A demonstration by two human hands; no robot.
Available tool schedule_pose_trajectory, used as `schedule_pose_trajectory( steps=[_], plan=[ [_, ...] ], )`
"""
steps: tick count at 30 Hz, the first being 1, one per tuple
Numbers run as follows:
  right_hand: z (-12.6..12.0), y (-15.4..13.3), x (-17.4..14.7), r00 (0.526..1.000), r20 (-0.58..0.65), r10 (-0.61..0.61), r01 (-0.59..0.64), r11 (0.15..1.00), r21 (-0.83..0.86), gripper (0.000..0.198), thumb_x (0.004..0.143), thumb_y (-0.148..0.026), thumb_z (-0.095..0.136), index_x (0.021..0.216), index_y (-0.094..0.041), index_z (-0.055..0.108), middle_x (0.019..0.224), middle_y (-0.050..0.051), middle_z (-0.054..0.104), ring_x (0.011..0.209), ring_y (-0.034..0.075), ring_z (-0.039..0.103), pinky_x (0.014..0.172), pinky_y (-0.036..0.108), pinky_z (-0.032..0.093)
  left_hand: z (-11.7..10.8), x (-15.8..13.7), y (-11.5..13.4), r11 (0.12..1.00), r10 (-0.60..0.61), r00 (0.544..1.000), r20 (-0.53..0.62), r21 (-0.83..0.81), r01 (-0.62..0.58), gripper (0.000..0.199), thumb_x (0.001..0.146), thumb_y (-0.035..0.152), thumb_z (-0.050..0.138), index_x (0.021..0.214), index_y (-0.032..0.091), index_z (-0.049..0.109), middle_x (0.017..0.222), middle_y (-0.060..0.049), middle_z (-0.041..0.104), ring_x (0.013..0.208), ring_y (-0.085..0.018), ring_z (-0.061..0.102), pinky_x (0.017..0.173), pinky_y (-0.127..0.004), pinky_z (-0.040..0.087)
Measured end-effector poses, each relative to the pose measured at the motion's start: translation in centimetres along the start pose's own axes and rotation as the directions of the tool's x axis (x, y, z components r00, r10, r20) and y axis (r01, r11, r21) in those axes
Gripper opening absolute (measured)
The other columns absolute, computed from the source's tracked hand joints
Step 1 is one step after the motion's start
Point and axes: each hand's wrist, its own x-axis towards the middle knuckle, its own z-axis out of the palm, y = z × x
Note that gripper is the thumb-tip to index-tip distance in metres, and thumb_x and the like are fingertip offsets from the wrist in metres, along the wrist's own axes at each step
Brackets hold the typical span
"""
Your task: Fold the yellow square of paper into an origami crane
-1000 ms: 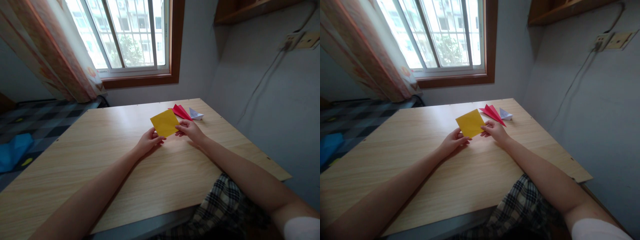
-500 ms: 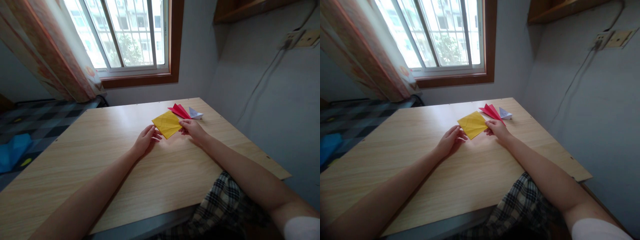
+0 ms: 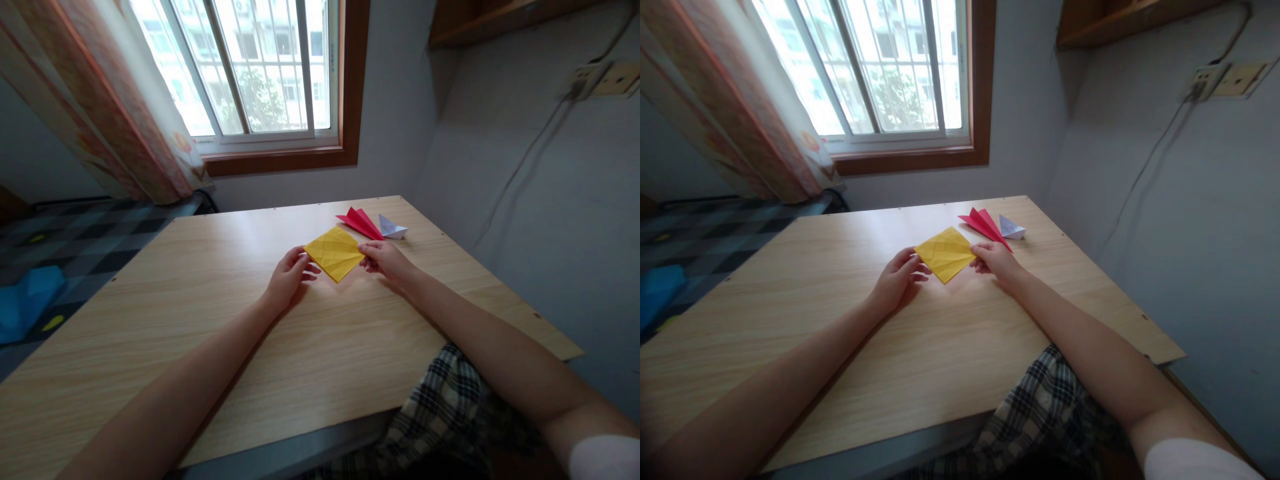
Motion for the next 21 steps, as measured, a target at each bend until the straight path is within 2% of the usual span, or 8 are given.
schedule_pose_trajectory(
  steps=[3, 6, 8, 11, 13, 15, 18, 21],
  plan=[
    [-0.15, 0.01, -0.06, 0.999, 0.027, -0.036, 0.037, 0.999, -0.032, 0.025, 0.082, -0.037, 0.078, 0.078, -0.016, 0.066, 0.056, 0.000, 0.065, 0.046, 0.008, 0.055, 0.044, 0.016, 0.043, -0.17, 0.14, -0.20, 1.000, 0.011, 1.000, -0.012, 0.021, -0.011, 0.048, 0.079, 0.035, 0.073, 0.122, 0.020, 0.058, 0.095, -0.002, 0.069, 0.076, -0.013, 0.067, 0.065, -0.025, 0.055],
    [-0.23, -0.18, -0.19, 0.997, 0.054, -0.049, 0.054, 0.994, -0.093, 0.025, 0.082, -0.038, 0.078, 0.081, -0.015, 0.068, 0.057, 0.002, 0.067, 0.047, 0.009, 0.056, 0.045, 0.018, 0.045, -0.21, 0.22, -0.38, 0.995, 0.066, 0.998, -0.021, 0.081, -0.064, 0.065, 0.076, 0.032, 0.073, 0.137, 0.023, 0.051, 0.109, -0.005, 0.069, 0.084, -0.015, 0.068, 0.068, -0.027, 0.058],
    [-0.20, -0.32, -0.26, 0.996, 0.067, -0.054, 0.063, 0.989, -0.136, 0.025, 0.083, -0.038, 0.077, 0.081, -0.015, 0.068, 0.056, 0.002, 0.066, 0.046, 0.009, 0.056, 0.045, 0.018, 0.046, -0.13, 0.15, -0.43, 0.972, 0.133, 0.991, -0.005, 0.195, -0.130, 0.063, 0.077, 0.030, 0.071, 0.137, 0.023, 0.054, 0.120, -0.008, 0.068, 0.092, -0.018, 0.067, 0.071, -0.029, 0.058],
    [-0.07, -0.37, -0.31, 0.994, 0.083, -0.073, 0.086, 0.982, -0.168, 0.030, 0.085, -0.042, 0.075, 0.076, -0.015, 0.067, 0.055, 0.001, 0.064, 0.044, 0.009, 0.055, 0.043, 0.017, 0.045, 0.04, -0.09, -0.38, 0.885, 0.238, 0.970, 0.039, 0.404, -0.234, 0.044, 0.078, 0.025, 0.066, 0.122, 0.020, 0.069, 0.127, -0.010, 0.067, 0.106, -0.023, 0.065, 0.077, -0.031, 0.057],
    [0.04, -0.26, -0.32, 0.994, 0.083, -0.078, 0.090, 0.985, -0.151, 0.039, 0.088, -0.051, 0.071, 0.073, -0.015, 0.065, 0.056, 0.002, 0.064, 0.044, 0.009, 0.055, 0.043, 0.018, 0.045, 0.10, -0.24, -0.30, 0.850, 0.258, 0.965, 0.044, 0.466, -0.248, 0.035, 0.081, 0.025, 0.063, 0.114, 0.020, 0.074, 0.124, -0.009, 0.070, 0.107, -0.023, 0.065, 0.080, -0.031, 0.057],
    [0.15, -0.08, -0.35, 0.995, 0.074, -0.066, 0.073, 0.992, -0.099, 0.049, 0.091, -0.062, 0.063, 0.073, -0.016, 0.064, 0.058, 0.004, 0.066, 0.044, 0.010, 0.057, 0.043, 0.020, 0.048, 0.09, -0.27, -0.22, 0.865, 0.236, 0.972, 0.018, 0.452, -0.218, 0.032, 0.085, 0.031, 0.062, 0.112, 0.020, 0.075, 0.116, -0.008, 0.073, 0.101, -0.023, 0.066, 0.077, -0.032, 0.057],
    [0.21, 0.16, -0.43, 0.995, 0.095, -0.015, 0.017, 1.000, -0.012, 0.059, 0.091, -0.073, 0.053, 0.085, -0.016, 0.066, 0.064, 0.007, 0.070, 0.047, 0.013, 0.062, 0.047, 0.022, 0.052, -0.08, -0.06, -0.20, 0.906, 0.203, 0.978, -0.041, 0.386, -0.172, 0.034, 0.086, 0.046, 0.063, 0.101, 0.018, 0.075, 0.096, -0.006, 0.075, 0.086, -0.023, 0.067, 0.067, -0.031, 0.056],
    [0.20, 0.16, -0.55, 0.992, 0.127, 0.026, -0.028, 1.000, 0.012, 0.062, 0.090, -0.075, 0.051, 0.095, -0.016, 0.067, 0.067, 0.007, 0.071, 0.052, 0.015, 0.066, 0.050, 0.023, 0.055, -0.29, 0.23, -0.36, 0.928, 0.193, 0.977, -0.088, 0.340, -0.153, 0.040, 0.083, 0.056, 0.066, 0.085, 0.017, 0.072, 0.079, -0.004, 0.071, 0.075, -0.021, 0.065, 0.062, -0.030, 0.054]
  ],
)
